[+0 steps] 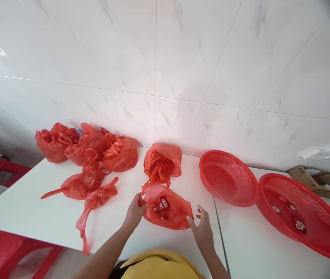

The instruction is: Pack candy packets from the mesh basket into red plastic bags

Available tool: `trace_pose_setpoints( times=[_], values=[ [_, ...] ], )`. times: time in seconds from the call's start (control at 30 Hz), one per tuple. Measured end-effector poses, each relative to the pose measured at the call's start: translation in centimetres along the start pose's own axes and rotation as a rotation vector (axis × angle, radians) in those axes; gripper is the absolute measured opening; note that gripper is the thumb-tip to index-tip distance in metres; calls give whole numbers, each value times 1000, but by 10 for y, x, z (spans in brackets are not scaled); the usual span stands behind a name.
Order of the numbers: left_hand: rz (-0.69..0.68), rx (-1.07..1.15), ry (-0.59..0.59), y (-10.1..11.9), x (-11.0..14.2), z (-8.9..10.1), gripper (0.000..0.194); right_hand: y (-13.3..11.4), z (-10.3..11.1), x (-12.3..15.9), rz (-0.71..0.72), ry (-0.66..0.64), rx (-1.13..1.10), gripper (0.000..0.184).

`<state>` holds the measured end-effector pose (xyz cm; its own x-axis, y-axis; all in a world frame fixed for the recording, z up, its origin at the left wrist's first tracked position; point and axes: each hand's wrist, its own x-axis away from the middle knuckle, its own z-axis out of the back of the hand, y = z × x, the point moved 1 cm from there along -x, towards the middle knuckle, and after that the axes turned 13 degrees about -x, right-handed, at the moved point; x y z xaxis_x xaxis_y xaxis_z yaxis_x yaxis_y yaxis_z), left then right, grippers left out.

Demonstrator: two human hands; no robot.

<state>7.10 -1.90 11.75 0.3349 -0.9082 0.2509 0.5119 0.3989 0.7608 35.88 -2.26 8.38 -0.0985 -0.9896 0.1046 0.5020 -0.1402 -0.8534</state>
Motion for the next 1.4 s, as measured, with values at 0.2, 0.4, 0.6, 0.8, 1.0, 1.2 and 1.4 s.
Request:
trace_pose_setpoints(
  times=[0.2, 0.4, 0.6, 0.8, 1.0, 1.2, 1.4],
  values=[
    [-105, 235, -78, 22, 14, 6, 33, -23, -9, -10, -166, -90, 24, 21],
    [-151, 295, 12, 42, 20, 26, 19, -30, 35, -28, -161, -86, -19, 22],
    [-159, 195, 73, 56, 18, 44, 21, -30, 68, -25, -264, -65, -168, 29],
    [-431, 85, -232, 84, 45, 43, 24, -19, 75, -20, -361, -207, -760, 45],
    [-365, 35, -376, 89, 44, 38, 30, -3, 70, -23, -354, -30, -481, 29],
    [-238, 7, -191, 77, 24, 59, 13, -24, 70, -20, -247, -19, -532, 32],
    [-410, -189, -103, 94, 39, 62, 23, -64, 63, -25, -132, -25, -968, 23]
  ],
)
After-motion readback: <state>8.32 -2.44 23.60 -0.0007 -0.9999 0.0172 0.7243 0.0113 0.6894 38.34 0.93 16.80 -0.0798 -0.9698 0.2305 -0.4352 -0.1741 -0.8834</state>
